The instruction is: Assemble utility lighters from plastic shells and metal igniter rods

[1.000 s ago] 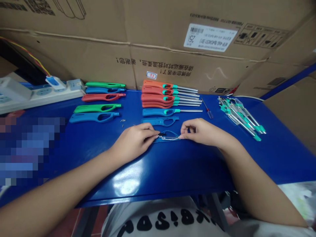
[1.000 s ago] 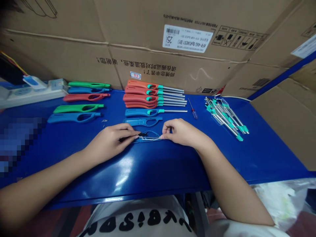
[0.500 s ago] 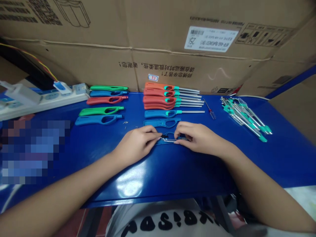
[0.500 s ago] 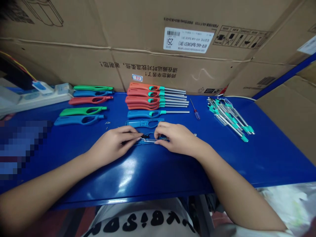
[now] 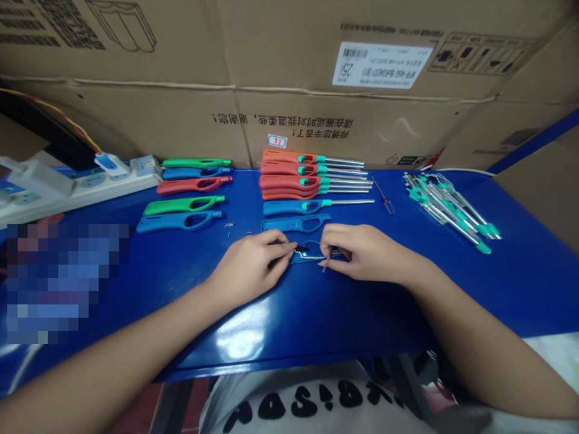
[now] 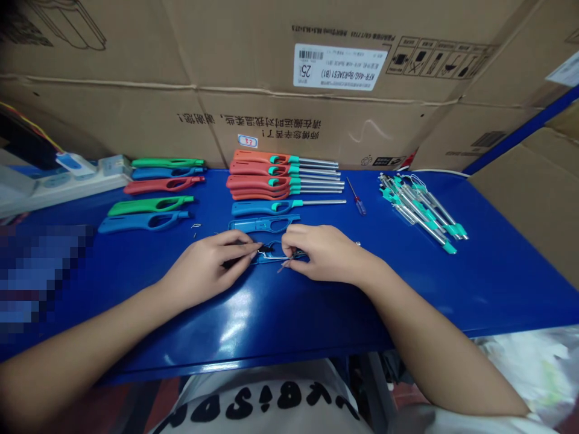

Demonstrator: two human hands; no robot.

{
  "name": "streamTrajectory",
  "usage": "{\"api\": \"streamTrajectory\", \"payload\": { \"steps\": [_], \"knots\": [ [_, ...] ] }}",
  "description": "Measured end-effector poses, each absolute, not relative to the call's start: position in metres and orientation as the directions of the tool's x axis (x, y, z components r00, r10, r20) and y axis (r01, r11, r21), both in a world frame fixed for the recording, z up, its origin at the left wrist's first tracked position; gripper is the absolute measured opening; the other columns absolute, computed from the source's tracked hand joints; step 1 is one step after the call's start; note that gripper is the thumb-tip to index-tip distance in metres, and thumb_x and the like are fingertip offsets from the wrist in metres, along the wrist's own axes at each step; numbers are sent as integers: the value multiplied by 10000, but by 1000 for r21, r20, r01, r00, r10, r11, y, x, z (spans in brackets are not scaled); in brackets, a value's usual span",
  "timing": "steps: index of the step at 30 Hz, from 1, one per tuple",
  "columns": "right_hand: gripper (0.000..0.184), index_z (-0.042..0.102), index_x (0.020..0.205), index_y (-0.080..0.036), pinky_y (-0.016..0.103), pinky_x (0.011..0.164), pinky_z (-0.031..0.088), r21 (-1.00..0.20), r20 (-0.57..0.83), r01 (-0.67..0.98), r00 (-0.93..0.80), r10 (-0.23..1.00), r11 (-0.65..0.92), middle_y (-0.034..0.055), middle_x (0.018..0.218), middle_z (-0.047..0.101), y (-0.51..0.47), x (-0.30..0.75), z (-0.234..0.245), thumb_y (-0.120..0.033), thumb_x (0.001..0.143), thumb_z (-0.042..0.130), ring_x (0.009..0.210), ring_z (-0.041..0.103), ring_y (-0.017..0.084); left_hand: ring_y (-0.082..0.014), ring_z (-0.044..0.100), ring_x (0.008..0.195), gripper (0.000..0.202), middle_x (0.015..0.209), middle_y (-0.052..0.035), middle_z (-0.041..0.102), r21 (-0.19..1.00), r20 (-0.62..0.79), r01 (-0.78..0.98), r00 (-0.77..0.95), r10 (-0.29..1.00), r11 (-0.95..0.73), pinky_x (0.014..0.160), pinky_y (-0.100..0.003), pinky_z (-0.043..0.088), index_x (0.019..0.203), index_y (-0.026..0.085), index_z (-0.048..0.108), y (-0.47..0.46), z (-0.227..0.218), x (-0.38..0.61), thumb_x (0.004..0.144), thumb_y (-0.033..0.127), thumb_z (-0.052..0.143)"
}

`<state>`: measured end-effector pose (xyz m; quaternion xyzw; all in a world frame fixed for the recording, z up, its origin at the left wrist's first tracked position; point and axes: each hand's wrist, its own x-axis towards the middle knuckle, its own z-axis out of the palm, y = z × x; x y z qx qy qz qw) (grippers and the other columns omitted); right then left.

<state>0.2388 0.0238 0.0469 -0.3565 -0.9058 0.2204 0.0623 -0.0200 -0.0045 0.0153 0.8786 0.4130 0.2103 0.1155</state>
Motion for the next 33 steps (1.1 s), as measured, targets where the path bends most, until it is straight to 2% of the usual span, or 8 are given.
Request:
{"api": "streamTrajectory", "payload": {
  "steps": [6, 9, 16, 22, 28, 33],
  "knots": [
    [104, 583, 907, -198, 250, 628, 295, -399, -27, 621, -743, 669, 674, 1, 907, 638, 24, 238, 43, -277, 938, 644, 726, 530, 126, -243, 716, 811, 349, 1059, -99, 722, 29, 209, 705, 690, 693, -709, 709, -396, 593, 1239, 142, 711, -15, 29, -16, 1031, 307, 485],
    [104, 580, 905, -200, 252, 630, 294, -394, -30, 623, -744, 668, 676, 5, 912, 648, 24, 237, 43, -273, 940, 644, 730, 536, 130, -261, 708, 799, 342, 1037, -112, 726, -58, 205, 705, 701, 683, -707, 678, -413, 597, 1237, 99, 698, -21, 32, -12, 1010, 288, 527],
    [120, 571, 907, -201, 258, 637, 299, -385, -32, 622, -747, 664, 682, 9, 915, 645, 24, 238, 43, -291, 951, 636, 743, 542, 139, -255, 703, 880, 364, 1077, -122, 703, -35, 174, 722, 686, 707, -691, 706, -386, 616, 1297, 68, 652, -26, 33, -8, 1005, 258, 545],
    [124, 572, 910, -202, 259, 639, 308, -379, -27, 619, -750, 661, 688, 8, 911, 641, 24, 238, 42, -305, 962, 615, 739, 537, 136, -263, 695, 897, 380, 1086, -121, 686, -24, 118, 739, 671, 732, -674, 719, -401, 619, 1326, 67, 627, -27, 36, -7, 1012, 262, 534],
    [114, 579, 914, -208, 263, 619, 293, -373, -34, 632, -741, 671, 679, 2, 908, 643, 24, 238, 41, -306, 955, 619, 724, 530, 133, -254, 687, 903, 350, 1093, -109, 669, 28, 90, 742, 665, 741, -670, 715, -383, 603, 1286, 104, 650, -26, 35, -6, 1029, 285, 495],
    [118, 583, 916, -207, 262, 624, 295, -381, -30, 625, -745, 667, 681, 10, 912, 644, 25, 237, 41, -314, 958, 611, 735, 536, 138, -277, 660, 945, 404, 1129, -146, 661, -44, 64, 757, 654, 754, -652, 717, -378, 566, 1351, 95, 614, -28, 38, -7, 1001, 287, 553]
  ]
}}
